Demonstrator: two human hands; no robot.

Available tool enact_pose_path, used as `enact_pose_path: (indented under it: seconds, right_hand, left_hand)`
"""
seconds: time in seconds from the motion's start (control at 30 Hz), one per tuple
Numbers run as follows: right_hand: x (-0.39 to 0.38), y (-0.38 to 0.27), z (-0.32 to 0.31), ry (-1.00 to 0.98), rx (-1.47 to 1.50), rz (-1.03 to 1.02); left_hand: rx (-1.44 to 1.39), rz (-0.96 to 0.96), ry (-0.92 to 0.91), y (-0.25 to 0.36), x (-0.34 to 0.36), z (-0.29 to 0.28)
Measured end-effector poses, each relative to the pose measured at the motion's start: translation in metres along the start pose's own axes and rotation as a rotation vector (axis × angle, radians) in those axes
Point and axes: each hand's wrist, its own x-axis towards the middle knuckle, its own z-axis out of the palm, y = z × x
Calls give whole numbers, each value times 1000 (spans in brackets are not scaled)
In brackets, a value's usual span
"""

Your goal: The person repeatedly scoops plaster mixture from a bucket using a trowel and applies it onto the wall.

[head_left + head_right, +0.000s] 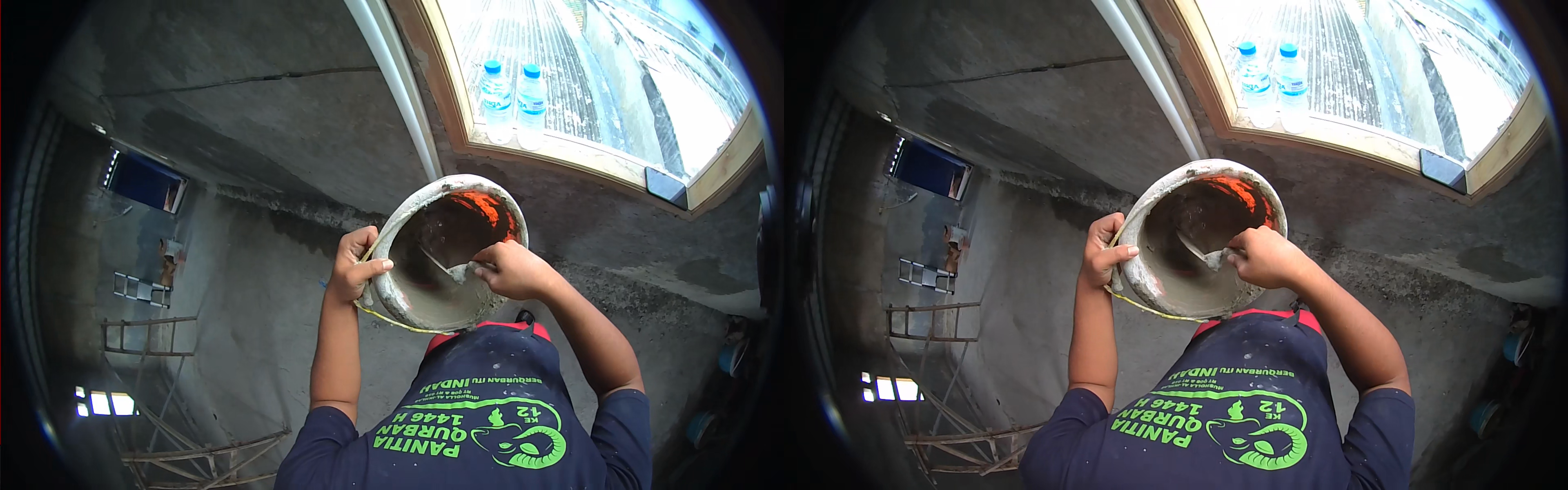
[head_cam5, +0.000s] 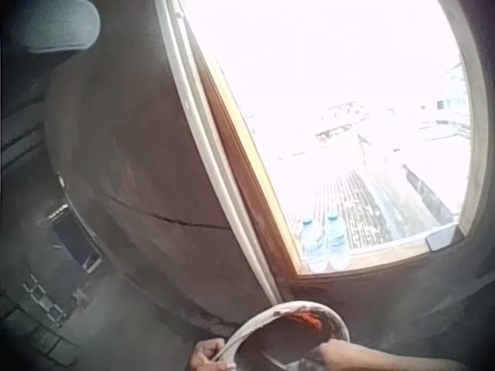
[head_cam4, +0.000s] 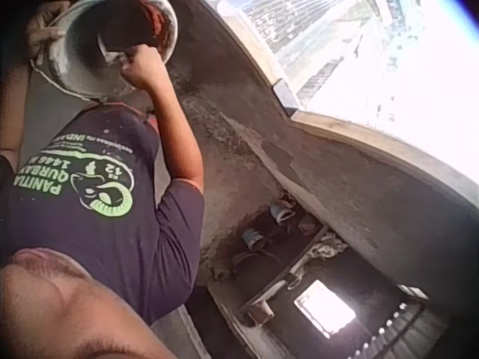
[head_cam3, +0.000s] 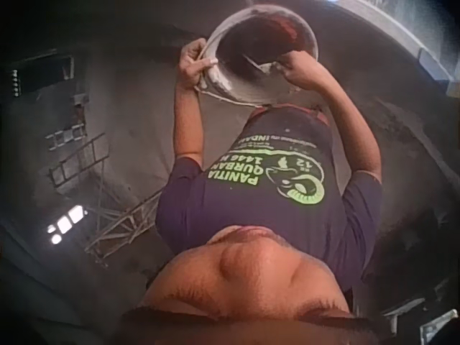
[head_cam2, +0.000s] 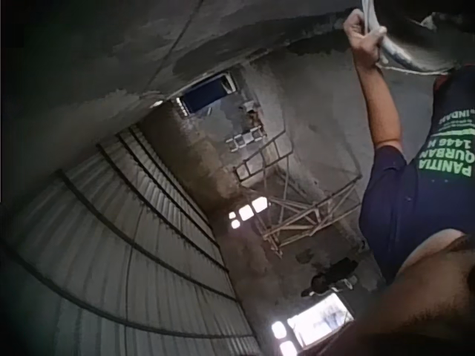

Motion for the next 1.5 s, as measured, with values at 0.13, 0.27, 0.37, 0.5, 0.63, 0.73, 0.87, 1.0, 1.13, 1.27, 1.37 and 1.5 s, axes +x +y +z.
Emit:
enact_pose_path:
  seconds: [0.13,0.27,0.37,0.5,0.63,0.73,0.87,1.0,1.13,1.27,1.37,1.5]
  right_hand:
    - [5,-3,2,-17,123,79]
    - [0,-11,0,-93,211,196]
    - [8,-6,7,-112,150,152]
    - [20,-3,16,-66,74,-15]
    - [24,-7,14,-308,488,133]
    - [26,17,27,-325,899,104]
    - [12,47,45,-395,1498,55]
    - [-13,63,53,-443,1764,-4]
    - [-31,76,60,-398,1767,-12]
    - [-44,76,77,-116,1630,57]
    - [-44,77,109,174,1479,14]
    - [-10,115,165,563,973,136]
  left_hand:
    - [46,24,8,1,5,3]
    - [81,31,13,1,4,-2]
    - [90,27,-3,2,5,-5]
    - [98,35,-30,3,11,-3]
    - [101,19,-43,-5,13,-10]
    - [109,7,-56,-5,17,-8]
    - [73,42,-4,-16,10,-18]
    - [-12,44,159,-42,5,-36]
    - [-60,-1,269,-70,-8,-40]
    - [-1,-153,356,-105,-28,-34]
    - [32,-264,374,-142,-51,-40]
    - [71,-436,351,-200,-88,-59]
